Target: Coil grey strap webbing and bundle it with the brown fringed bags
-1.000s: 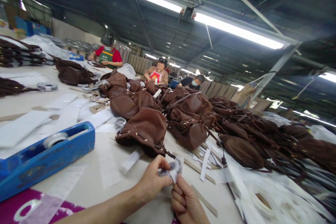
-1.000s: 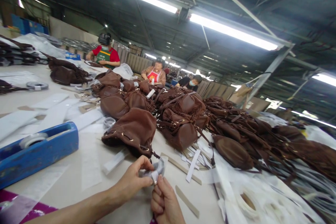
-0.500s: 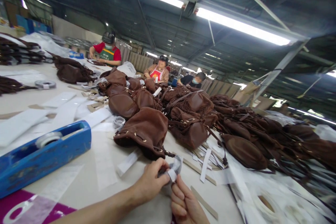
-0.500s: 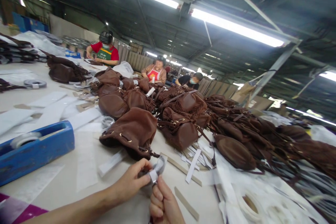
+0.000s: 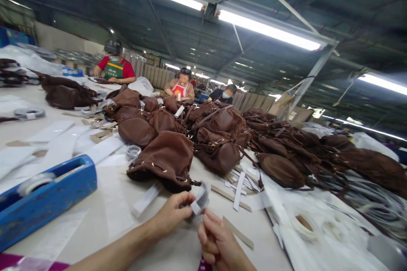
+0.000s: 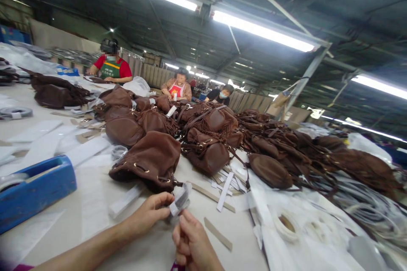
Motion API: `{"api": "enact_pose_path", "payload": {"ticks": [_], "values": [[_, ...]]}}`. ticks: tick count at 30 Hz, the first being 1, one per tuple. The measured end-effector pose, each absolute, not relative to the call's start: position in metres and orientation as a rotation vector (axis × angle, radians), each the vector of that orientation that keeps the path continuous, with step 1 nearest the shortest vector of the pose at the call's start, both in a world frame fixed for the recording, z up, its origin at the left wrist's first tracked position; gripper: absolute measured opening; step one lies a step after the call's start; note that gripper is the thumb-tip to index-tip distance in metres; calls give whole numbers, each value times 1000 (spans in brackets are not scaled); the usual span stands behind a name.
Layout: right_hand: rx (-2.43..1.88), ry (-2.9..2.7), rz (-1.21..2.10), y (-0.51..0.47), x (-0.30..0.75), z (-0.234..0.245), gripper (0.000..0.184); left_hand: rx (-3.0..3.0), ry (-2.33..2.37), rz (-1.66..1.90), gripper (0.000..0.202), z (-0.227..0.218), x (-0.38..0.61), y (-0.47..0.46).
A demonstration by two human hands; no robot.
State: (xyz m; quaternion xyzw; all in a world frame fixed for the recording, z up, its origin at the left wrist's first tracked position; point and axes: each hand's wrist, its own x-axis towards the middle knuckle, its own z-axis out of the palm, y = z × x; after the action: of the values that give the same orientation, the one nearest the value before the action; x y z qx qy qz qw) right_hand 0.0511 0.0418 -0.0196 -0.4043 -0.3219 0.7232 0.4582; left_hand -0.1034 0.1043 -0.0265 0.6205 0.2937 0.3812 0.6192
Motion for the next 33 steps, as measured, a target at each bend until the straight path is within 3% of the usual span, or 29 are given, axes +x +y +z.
{"api": "enact_pose_path", "payload": {"ticks": [3,7,17,25,33], "values": [[-1102,-1012,1689,43,50,-19,55,1512,723,865,34,-27,-104,103],[-1209,-1270,1562,45,54,-16,54,1578,849,912,26,-29,-100,102],[-1276,-1201,1337,35,81,-18,52,1135,640,882,41,-14,-107,105],[-1122,-1011,1573,41,57,-36,69,1165,690,913,34,-14,-101,98],[-1093,-955,1634,46,54,-45,54,1189,881,996,15,-28,-89,99]]}}
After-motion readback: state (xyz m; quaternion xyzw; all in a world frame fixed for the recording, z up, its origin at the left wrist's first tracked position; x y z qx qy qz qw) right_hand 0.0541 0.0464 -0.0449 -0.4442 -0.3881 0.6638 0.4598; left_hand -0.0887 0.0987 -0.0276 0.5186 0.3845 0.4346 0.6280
